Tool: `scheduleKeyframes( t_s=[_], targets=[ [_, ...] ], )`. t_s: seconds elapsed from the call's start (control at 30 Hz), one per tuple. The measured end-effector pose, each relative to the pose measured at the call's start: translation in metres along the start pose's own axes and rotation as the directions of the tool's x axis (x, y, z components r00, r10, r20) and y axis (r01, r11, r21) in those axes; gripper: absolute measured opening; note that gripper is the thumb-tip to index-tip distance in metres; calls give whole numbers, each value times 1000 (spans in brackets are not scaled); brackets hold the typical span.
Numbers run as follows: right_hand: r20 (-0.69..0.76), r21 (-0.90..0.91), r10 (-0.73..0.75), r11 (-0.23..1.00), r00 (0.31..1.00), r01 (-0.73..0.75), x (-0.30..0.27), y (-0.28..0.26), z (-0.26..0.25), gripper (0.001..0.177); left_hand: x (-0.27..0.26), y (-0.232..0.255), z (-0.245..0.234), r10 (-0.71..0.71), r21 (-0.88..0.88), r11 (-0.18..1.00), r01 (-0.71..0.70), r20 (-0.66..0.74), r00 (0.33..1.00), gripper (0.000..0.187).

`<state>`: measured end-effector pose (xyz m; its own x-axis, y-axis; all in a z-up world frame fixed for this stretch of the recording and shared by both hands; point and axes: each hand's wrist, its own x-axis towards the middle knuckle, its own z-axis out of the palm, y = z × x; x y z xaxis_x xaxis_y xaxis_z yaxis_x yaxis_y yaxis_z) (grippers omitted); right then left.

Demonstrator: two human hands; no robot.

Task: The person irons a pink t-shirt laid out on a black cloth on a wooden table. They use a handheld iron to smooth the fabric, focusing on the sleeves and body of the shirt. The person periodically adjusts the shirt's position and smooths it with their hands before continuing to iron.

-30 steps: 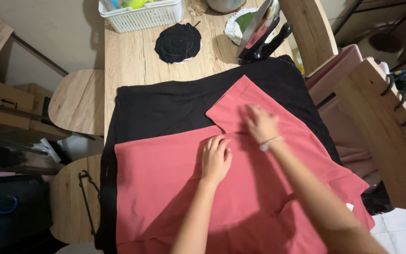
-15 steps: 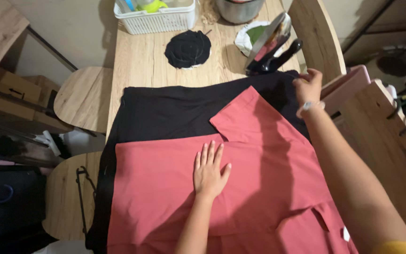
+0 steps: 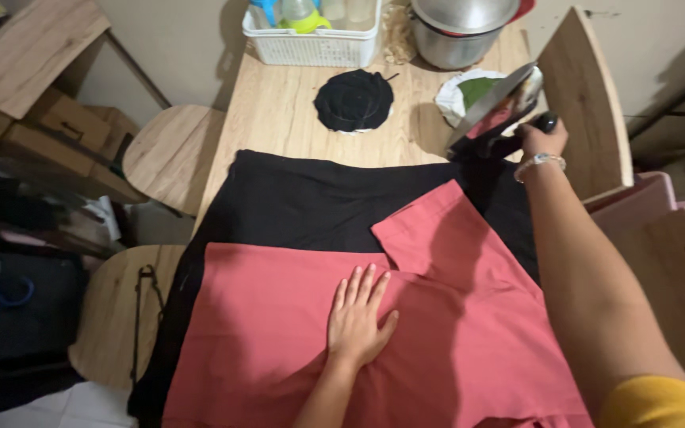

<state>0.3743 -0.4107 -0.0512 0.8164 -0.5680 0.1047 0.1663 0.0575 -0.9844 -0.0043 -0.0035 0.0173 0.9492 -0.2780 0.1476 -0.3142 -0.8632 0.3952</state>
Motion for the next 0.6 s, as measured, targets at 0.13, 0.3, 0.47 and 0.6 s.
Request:
scheduleKeyframes(
  t_s=[0.13,0.3,0.47,0.6],
  targets=[
    [-175,39,-88,995,981,96,-13,-9,19,32,1,1,0,-7,9,1000,7,21,1000,76],
    [-192,4,-84,996,978,86,-34,-75,22,35,1,0,2,-12,40,999,12,-11,1000,75],
    [-135,-209,-39,978,990,10,-74,-198,-25,57,0,0,4,-4,44,999,4,-17,1000,76],
    [93,-347,-158,920,983,181,-109,-275,-97,45,-2,-3,10,4,82,997,-2,-22,1000,76]
  ],
)
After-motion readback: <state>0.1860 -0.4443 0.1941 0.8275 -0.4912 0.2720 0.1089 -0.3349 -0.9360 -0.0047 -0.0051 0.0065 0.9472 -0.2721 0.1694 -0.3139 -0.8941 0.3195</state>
